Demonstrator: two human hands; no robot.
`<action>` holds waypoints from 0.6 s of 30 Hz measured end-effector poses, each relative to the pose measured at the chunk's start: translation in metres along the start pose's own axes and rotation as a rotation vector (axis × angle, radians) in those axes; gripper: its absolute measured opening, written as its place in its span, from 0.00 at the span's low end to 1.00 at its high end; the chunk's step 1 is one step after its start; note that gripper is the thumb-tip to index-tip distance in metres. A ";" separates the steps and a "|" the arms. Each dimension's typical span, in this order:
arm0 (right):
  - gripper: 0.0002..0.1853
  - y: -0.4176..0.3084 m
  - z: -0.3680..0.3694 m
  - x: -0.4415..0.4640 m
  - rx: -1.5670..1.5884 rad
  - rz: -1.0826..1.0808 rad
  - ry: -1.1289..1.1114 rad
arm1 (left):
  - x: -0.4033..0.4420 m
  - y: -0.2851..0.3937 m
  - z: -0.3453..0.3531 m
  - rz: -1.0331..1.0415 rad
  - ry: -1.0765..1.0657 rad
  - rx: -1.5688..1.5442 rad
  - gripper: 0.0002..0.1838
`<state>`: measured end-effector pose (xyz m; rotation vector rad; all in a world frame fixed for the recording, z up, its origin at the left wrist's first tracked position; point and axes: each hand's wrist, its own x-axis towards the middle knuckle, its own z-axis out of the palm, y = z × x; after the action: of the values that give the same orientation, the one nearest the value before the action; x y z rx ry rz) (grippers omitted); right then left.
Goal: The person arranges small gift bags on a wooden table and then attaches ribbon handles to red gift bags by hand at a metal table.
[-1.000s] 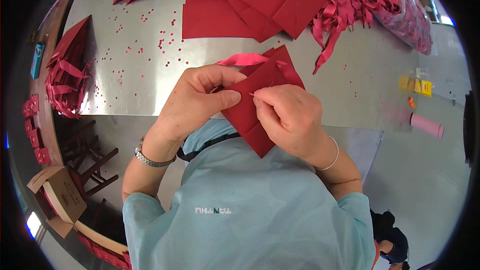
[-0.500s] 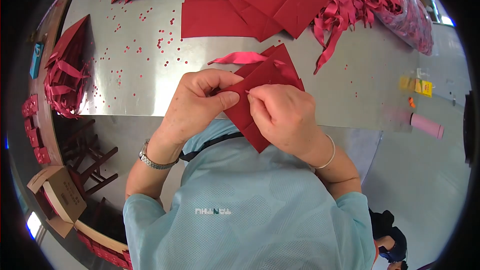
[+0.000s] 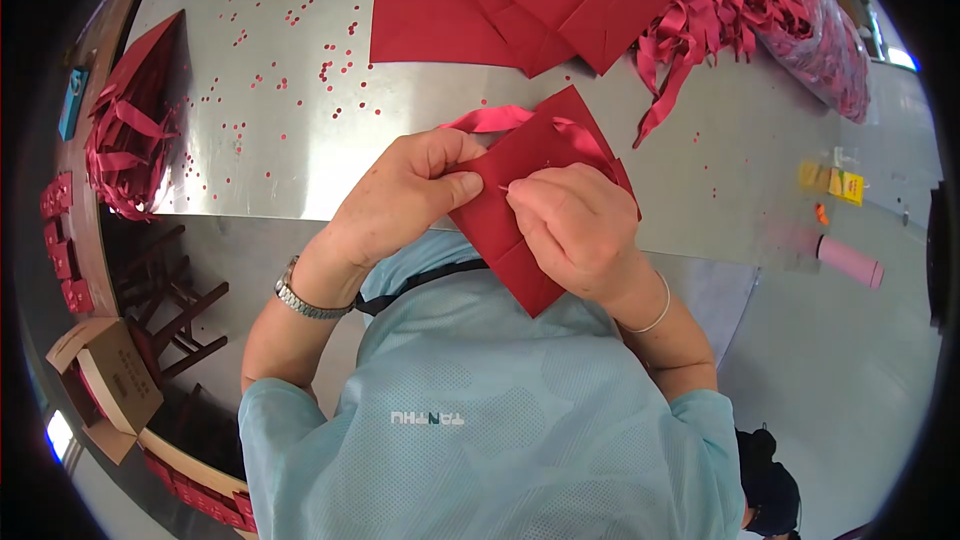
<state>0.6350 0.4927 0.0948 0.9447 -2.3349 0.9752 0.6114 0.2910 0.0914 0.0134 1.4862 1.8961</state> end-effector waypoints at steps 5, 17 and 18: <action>0.13 0.002 0.002 0.000 -0.043 -0.065 0.000 | 0.000 -0.003 -0.001 0.031 0.002 0.010 0.09; 0.14 0.001 0.007 0.006 -0.013 0.008 0.017 | -0.005 0.003 0.003 0.081 0.131 0.147 0.06; 0.14 0.001 0.006 0.007 -0.008 0.017 0.004 | -0.005 0.004 0.003 0.079 0.141 0.167 0.06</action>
<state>0.6290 0.4856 0.0952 0.9213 -2.3455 0.9726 0.6149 0.2907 0.0978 0.0163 1.7601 1.8622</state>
